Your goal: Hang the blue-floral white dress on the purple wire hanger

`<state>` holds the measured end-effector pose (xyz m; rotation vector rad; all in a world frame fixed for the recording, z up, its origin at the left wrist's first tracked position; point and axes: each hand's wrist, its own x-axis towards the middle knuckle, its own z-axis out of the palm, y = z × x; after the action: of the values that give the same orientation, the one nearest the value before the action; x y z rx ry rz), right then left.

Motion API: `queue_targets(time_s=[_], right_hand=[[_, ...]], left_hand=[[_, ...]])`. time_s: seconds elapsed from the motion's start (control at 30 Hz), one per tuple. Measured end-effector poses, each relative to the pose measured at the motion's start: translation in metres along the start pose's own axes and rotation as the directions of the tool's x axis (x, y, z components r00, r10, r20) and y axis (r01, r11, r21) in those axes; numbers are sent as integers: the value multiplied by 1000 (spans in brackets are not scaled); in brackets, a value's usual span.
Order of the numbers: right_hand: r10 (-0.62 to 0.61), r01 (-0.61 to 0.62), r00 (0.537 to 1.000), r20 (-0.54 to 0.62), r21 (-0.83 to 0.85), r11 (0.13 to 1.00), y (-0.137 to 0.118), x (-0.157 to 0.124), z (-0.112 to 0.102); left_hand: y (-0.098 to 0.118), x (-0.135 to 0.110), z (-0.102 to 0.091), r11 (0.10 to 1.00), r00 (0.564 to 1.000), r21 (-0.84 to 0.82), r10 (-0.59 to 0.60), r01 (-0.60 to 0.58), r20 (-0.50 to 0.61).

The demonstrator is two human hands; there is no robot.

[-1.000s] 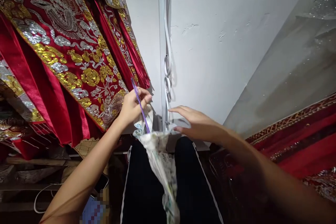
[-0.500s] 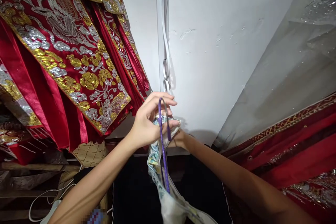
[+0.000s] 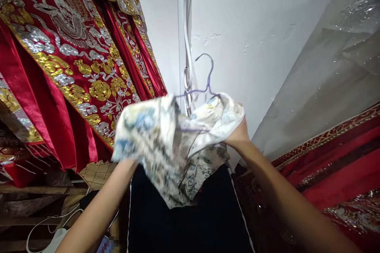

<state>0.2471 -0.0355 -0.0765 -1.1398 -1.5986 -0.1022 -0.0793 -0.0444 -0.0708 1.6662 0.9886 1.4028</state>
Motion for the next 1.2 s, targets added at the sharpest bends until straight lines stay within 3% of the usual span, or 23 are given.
queue_targets(time_s=[0.1,0.23,0.33,0.4,0.47,0.5,0.53,0.57,0.63,0.67,0.7,0.73,0.8,0.87,0.93,1.0,1.07,1.13,1.17,1.2], right_hand=[[-40,43,999,14,-271,962,-6,29,-19],[-110,165,977,184,-319,933,-34,47,-19],[-214,279,919,331,-162,947,-61,37,-17],[-299,298,840,453,77,952,-76,21,-19],[-388,205,757,525,373,905,-86,-2,-22],[-407,122,746,527,492,862,-88,-16,-22],[-382,25,770,511,575,818,-88,-32,-20],[-296,-78,825,481,617,783,-87,-48,-15],[27,-296,913,407,615,731,-81,-85,1],[227,-403,908,353,581,707,-77,-104,12],[369,-501,864,342,524,688,-73,-121,24],[442,-593,803,400,467,655,-70,-138,36],[459,-720,681,571,407,562,-67,-162,56],[408,-769,616,674,399,500,-68,-173,68],[381,-765,621,685,423,485,-70,-175,71],[406,-762,629,663,426,487,-71,-172,68],[460,-791,600,655,401,462,-70,-170,65],[498,-821,562,660,377,428,-67,-171,62],[499,-830,549,670,370,417,-67,-173,61],[495,-833,545,677,370,411,-66,-175,61]], left_hand=[[-34,-29,0,979,985,-106,-172,173,11],[-63,-67,32,894,919,-241,-393,378,-15],[-78,-89,57,879,895,-272,-432,391,-109],[-88,-101,69,834,864,-366,-486,413,-132],[-97,-112,79,785,840,-463,-524,412,-140],[-102,-116,83,772,833,-492,-532,403,-154],[-105,-121,86,766,826,-507,-538,394,-170],[-108,-125,88,762,818,-518,-544,389,-186],[-110,-132,90,744,800,-541,-566,392,-199],[-110,-135,89,734,795,-552,-575,396,-194],[-108,-137,88,728,796,-557,-578,401,-182],[-104,-139,87,730,805,-548,-571,408,-162],[-94,-140,85,758,842,-496,-531,423,-94],[-83,-138,83,799,878,-431,-478,420,-31],[-76,-136,82,834,891,-385,-450,395,-63],[-76,-136,85,883,869,-307,-434,356,-238],[-84,-141,92,944,796,-138,-326,299,-510],[-95,-150,105,968,728,106,-98,229,-678],[-100,-155,113,955,742,224,7,193,-671],[-104,-159,121,933,789,324,80,156,-609]])
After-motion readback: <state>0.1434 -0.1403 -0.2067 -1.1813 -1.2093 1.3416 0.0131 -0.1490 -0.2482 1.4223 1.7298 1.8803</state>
